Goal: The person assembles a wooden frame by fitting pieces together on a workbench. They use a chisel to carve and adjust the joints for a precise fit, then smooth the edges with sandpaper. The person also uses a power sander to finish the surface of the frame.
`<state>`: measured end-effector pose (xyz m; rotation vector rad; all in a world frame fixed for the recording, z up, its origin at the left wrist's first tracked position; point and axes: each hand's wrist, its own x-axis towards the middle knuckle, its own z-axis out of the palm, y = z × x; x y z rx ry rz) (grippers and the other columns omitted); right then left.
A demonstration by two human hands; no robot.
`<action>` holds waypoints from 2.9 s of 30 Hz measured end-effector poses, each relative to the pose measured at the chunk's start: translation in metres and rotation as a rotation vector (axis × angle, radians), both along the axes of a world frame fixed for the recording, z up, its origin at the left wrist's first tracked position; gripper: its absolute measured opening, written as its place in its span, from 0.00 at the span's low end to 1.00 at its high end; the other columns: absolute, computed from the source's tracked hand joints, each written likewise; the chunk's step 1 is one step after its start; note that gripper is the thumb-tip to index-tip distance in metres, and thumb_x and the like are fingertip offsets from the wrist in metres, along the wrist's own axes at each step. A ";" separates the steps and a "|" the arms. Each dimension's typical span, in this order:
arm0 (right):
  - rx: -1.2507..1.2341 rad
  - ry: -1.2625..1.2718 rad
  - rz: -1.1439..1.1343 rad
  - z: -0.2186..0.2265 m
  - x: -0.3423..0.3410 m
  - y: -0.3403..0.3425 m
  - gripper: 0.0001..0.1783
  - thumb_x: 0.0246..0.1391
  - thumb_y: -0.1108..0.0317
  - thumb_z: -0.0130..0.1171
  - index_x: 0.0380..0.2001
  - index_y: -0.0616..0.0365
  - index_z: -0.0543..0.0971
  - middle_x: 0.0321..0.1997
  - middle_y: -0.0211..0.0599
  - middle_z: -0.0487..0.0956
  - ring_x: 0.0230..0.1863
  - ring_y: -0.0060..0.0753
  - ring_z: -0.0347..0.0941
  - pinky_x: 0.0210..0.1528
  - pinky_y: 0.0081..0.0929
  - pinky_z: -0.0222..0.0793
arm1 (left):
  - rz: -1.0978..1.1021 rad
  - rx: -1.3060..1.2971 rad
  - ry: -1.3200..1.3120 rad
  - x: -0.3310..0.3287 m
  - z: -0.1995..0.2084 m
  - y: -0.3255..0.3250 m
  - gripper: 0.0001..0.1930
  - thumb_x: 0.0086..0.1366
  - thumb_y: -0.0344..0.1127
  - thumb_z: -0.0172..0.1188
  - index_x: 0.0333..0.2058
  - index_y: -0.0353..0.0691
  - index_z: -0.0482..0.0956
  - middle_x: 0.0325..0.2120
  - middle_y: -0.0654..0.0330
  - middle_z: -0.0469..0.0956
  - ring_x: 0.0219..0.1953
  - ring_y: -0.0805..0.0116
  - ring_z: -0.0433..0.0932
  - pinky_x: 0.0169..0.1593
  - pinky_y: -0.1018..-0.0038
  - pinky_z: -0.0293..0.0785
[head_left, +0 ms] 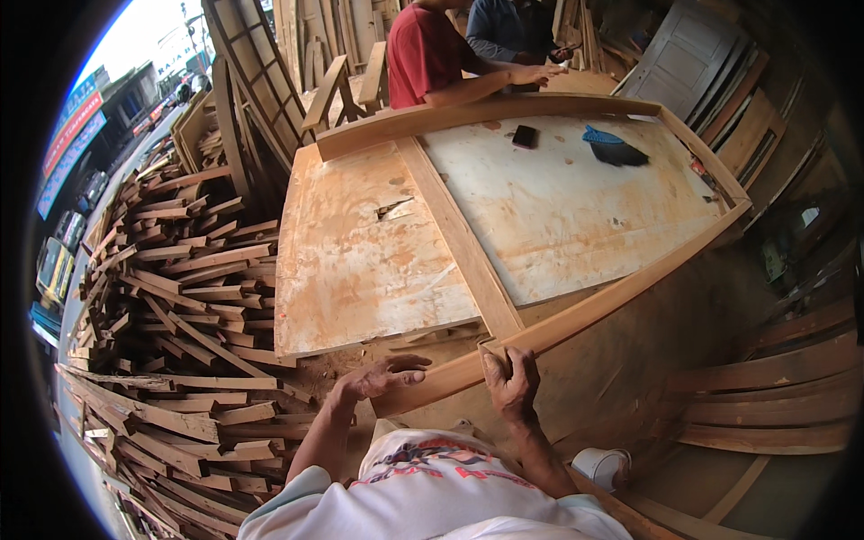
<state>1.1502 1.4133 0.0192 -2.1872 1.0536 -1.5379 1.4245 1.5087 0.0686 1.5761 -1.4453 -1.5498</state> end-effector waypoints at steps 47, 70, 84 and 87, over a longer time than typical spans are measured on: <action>0.122 -0.167 -0.243 -0.009 0.020 0.014 0.16 0.66 0.61 0.66 0.42 0.64 0.76 0.38 0.48 0.76 0.40 0.51 0.75 0.43 0.42 0.72 | -0.103 0.155 -0.024 0.004 -0.012 -0.001 0.45 0.71 0.71 0.53 0.67 0.32 0.70 0.62 0.46 0.76 0.64 0.58 0.73 0.67 0.66 0.66; 0.588 -0.812 -0.709 -0.070 0.124 0.114 0.21 0.75 0.54 0.52 0.41 0.66 0.75 0.33 0.44 0.78 0.34 0.34 0.74 0.40 0.34 0.72 | -0.247 0.090 0.226 -0.007 -0.035 -0.016 0.36 0.76 0.61 0.53 0.69 0.38 0.66 0.53 0.56 0.79 0.50 0.71 0.79 0.55 0.73 0.76; 0.409 -0.754 -0.724 -0.048 0.098 0.075 0.27 0.72 0.46 0.54 0.39 0.65 0.75 0.34 0.42 0.77 0.37 0.37 0.72 0.44 0.36 0.70 | -0.373 -0.027 0.220 0.003 -0.067 -0.030 0.39 0.75 0.66 0.49 0.70 0.39 0.65 0.56 0.53 0.77 0.54 0.67 0.75 0.59 0.70 0.72; 0.473 -0.761 -0.725 -0.058 0.112 0.088 0.27 0.72 0.46 0.54 0.38 0.65 0.75 0.33 0.43 0.77 0.36 0.37 0.72 0.42 0.37 0.70 | -0.381 0.046 0.271 0.007 -0.058 -0.025 0.39 0.75 0.67 0.48 0.70 0.40 0.65 0.54 0.54 0.77 0.52 0.67 0.77 0.56 0.70 0.74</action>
